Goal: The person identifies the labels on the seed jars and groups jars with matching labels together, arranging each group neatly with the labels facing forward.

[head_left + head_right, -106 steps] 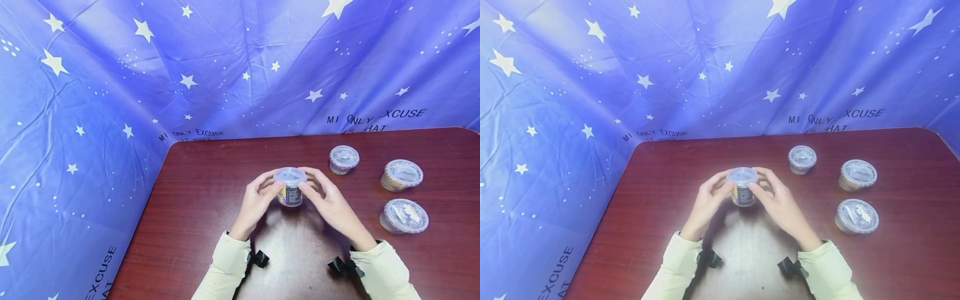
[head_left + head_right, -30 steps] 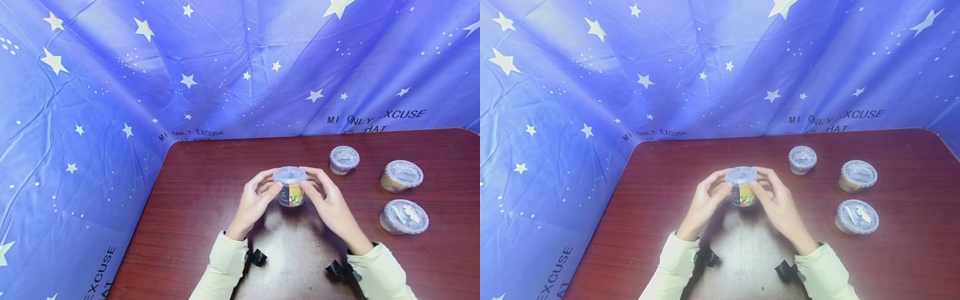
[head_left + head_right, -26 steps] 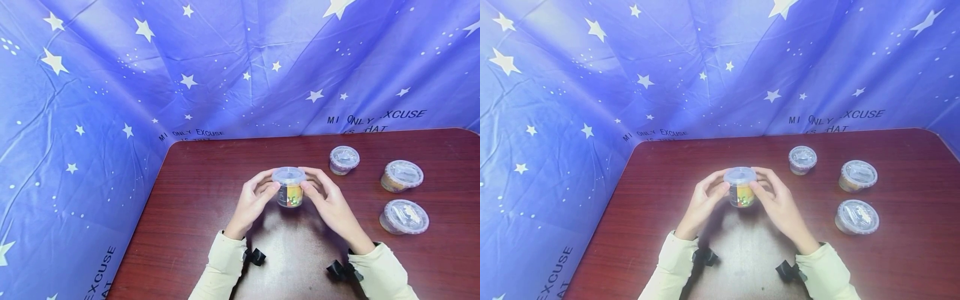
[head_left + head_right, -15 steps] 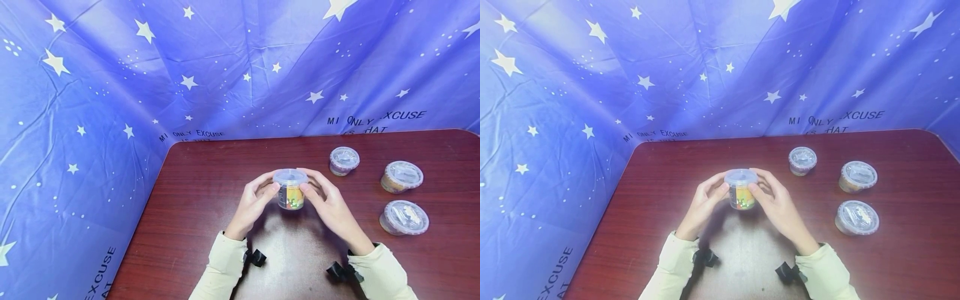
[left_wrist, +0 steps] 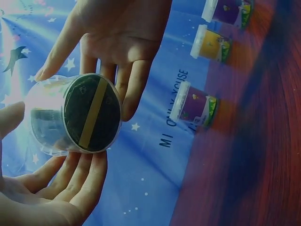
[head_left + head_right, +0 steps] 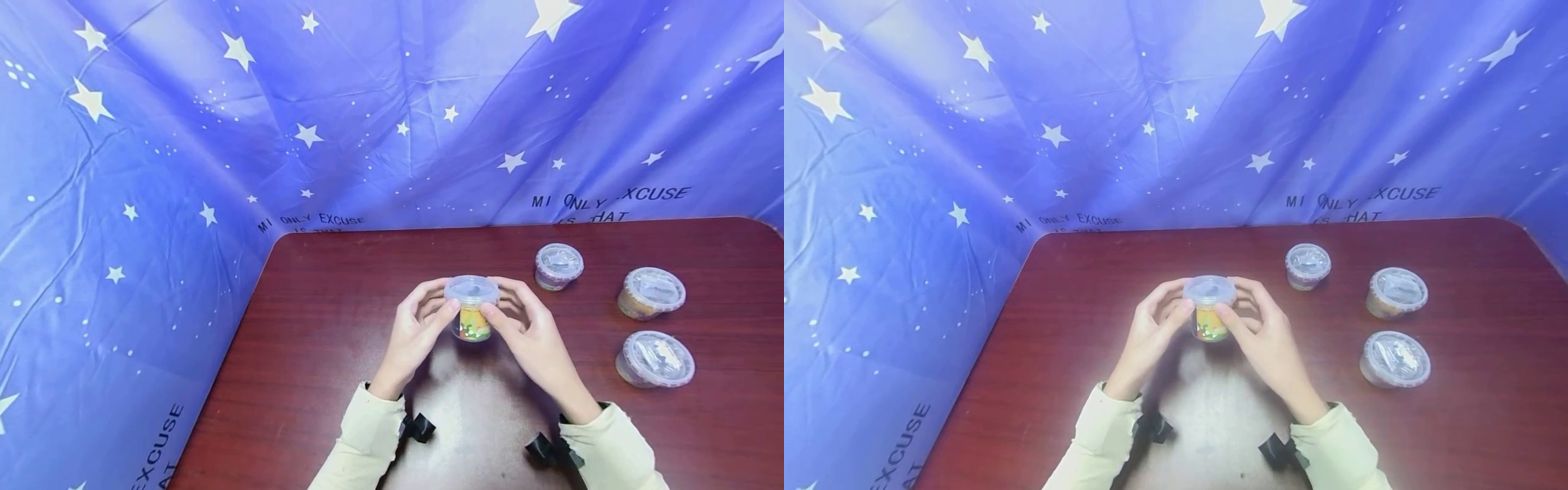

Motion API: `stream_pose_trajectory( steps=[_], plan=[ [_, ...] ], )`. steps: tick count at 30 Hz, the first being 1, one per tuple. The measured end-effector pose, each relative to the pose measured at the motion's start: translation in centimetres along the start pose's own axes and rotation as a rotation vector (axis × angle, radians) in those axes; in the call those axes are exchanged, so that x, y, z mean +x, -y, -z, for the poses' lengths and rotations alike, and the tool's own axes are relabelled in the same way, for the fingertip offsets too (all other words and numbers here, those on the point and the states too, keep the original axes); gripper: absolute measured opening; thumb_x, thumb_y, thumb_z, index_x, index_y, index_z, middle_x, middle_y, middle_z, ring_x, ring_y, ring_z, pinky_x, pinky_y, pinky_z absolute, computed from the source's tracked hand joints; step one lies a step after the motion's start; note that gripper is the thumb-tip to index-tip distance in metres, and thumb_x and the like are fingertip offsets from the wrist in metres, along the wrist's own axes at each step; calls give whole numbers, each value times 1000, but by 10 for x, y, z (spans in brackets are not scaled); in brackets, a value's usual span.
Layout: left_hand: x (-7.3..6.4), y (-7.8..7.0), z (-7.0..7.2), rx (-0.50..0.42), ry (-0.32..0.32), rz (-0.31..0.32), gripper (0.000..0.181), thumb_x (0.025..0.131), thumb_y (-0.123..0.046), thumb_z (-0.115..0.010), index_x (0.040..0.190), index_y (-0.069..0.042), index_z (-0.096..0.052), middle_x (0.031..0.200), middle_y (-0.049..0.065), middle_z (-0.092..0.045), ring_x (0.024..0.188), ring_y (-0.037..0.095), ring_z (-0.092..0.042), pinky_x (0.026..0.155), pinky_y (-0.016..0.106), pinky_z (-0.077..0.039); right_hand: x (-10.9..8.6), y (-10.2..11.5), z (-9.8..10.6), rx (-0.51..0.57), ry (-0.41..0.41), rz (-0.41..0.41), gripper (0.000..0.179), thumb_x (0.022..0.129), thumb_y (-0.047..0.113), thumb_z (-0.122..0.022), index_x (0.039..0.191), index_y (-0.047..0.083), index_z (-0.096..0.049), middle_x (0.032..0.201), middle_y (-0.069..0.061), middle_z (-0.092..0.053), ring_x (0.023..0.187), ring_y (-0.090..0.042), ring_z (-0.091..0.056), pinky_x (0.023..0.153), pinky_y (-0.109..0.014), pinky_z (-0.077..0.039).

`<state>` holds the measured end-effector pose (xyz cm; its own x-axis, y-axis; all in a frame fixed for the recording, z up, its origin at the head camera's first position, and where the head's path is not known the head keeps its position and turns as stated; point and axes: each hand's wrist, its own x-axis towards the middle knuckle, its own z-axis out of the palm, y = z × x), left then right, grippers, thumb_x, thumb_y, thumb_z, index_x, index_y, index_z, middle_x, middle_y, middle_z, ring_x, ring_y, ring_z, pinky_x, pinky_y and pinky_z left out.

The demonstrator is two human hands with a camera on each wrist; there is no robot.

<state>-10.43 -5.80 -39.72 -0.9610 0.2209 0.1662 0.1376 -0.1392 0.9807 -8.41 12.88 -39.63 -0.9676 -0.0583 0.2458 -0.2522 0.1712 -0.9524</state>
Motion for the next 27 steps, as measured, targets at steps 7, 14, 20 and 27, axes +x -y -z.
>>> stream_pose_trajectory(
  steps=[7, 14, 20, 27],
  plan=[
    [1, 0, 4, 14, 13, 3, 41, 97, -17, -65, 134, -3, -58, 122, 18, -63, 104, 12, -65, 94, 26, -53, 1, 1, 0, 11, 12, 18, 36, 101, 9, -57, 136, 4, -52, 119, -7, -63, 104, -5, -62, 85, -15, -53],
    [2, -1, 7, 6, 26, 21, 39, 98, -15, -60, 134, 0, -57, 122, 19, -63, 107, 12, -63, 98, 27, -51, 2, -1, 2, 17, 44, 20, 36, 102, 11, -54, 137, 2, -51, 121, -5, -62, 104, -3, -62, 87, -14, -52],
    [1, -2, 7, -49, 91, 65, 40, 101, -15, -53, 137, 2, -54, 128, 21, -61, 112, 13, -61, 99, 33, -51, 1, -2, 3, 33, 87, 31, 38, 101, 8, -54, 138, 0, -50, 128, -7, -61, 110, -3, -60, 93, -14, -48],
    [1, -2, 6, -48, 99, 59, 40, 102, -13, -52, 138, 3, -52, 129, 23, -60, 110, 11, -61, 98, 32, -52, 1, 0, 5, 15, 68, 45, 37, 100, 7, -57, 136, 1, -52, 122, -1, -64, 106, -4, -62, 92, -14, -49]
  ],
)
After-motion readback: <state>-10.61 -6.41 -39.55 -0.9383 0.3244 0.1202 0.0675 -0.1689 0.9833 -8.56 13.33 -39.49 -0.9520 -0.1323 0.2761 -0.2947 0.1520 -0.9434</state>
